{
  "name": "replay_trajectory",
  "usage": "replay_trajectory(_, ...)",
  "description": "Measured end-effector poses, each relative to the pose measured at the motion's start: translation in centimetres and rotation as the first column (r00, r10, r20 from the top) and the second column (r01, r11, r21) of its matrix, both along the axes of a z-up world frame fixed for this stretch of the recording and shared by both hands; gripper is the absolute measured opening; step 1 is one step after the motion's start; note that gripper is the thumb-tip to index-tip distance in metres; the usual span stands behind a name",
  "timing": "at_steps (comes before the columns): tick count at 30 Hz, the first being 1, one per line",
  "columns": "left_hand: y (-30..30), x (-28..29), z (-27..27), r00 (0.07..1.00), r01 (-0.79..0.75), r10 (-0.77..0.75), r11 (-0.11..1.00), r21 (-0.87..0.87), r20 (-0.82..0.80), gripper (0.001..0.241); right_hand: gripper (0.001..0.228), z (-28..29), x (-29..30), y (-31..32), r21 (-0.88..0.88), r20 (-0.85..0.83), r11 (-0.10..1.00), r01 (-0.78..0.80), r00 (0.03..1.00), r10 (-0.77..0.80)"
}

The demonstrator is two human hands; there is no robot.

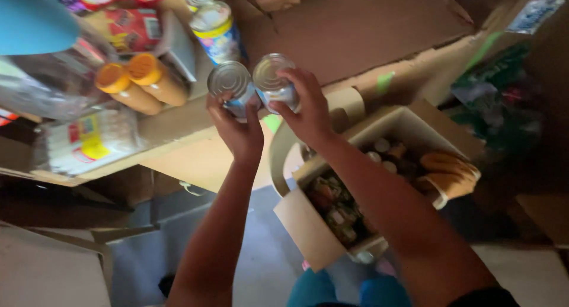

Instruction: Restocking and organizing various canned goods and bottles on retail shelves.

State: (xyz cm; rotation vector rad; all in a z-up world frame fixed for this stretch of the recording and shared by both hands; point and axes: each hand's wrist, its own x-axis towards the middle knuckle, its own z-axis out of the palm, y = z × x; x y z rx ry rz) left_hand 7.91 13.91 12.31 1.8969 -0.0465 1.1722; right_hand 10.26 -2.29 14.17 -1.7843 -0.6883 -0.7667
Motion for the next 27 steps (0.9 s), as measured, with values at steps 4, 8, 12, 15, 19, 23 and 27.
replay_trajectory(4,-4.7,-3.8,-1.5,0.989,0.125,-0.128,0.991,0.056,0.069,0.05,0.059,-0.9,-4.0,-6.9,0.005,-0.101,1.0,-0.021,0.995,0.021)
replay_trajectory(8,-9.4,-6.7,-4.8,0.978,0.18,-0.178,0.984,0.01,-0.11,0.054,0.058,-2.7,-7.1,-14.7,-0.058,-0.155,0.998,-0.036,0.988,0.026)
replay_trajectory(12,-15.1,-9.0,-7.7,0.927,0.233,-0.208,0.971,0.045,-0.313,0.057,0.057,-8.7,-9.2,-21.4,0.002,-0.402,0.998,-0.067,0.914,0.063)
replay_trajectory(15,-18.7,-9.7,-11.6,0.715,0.261,-0.404,0.911,-0.318,-0.57,0.058,0.059,-13.9,-10.1,-24.4,-0.037,-0.557,0.998,0.05,0.828,-0.062)
replay_trajectory(19,-21.8,-10.0,-17.1,0.649,0.223,-0.289,0.957,-0.187,-0.703,0.053,0.059,-22.7,-10.2,-26.8,-0.146,-0.613,0.988,0.054,0.779,-0.133)
replay_trajectory(23,-22.8,-10.1,-21.9,0.556,0.079,-0.125,0.992,-0.098,-0.822,0.054,0.062,-26.3,-9.8,-26.2,-0.26,-0.636,0.965,0.032,0.746,-0.196)
replay_trajectory(27,-22.6,-10.1,-24.1,0.484,-0.101,-0.021,0.992,-0.079,-0.875,0.056,0.057,-26.3,-9.3,-24.4,-0.409,-0.631,0.913,-0.012,0.726,-0.273)
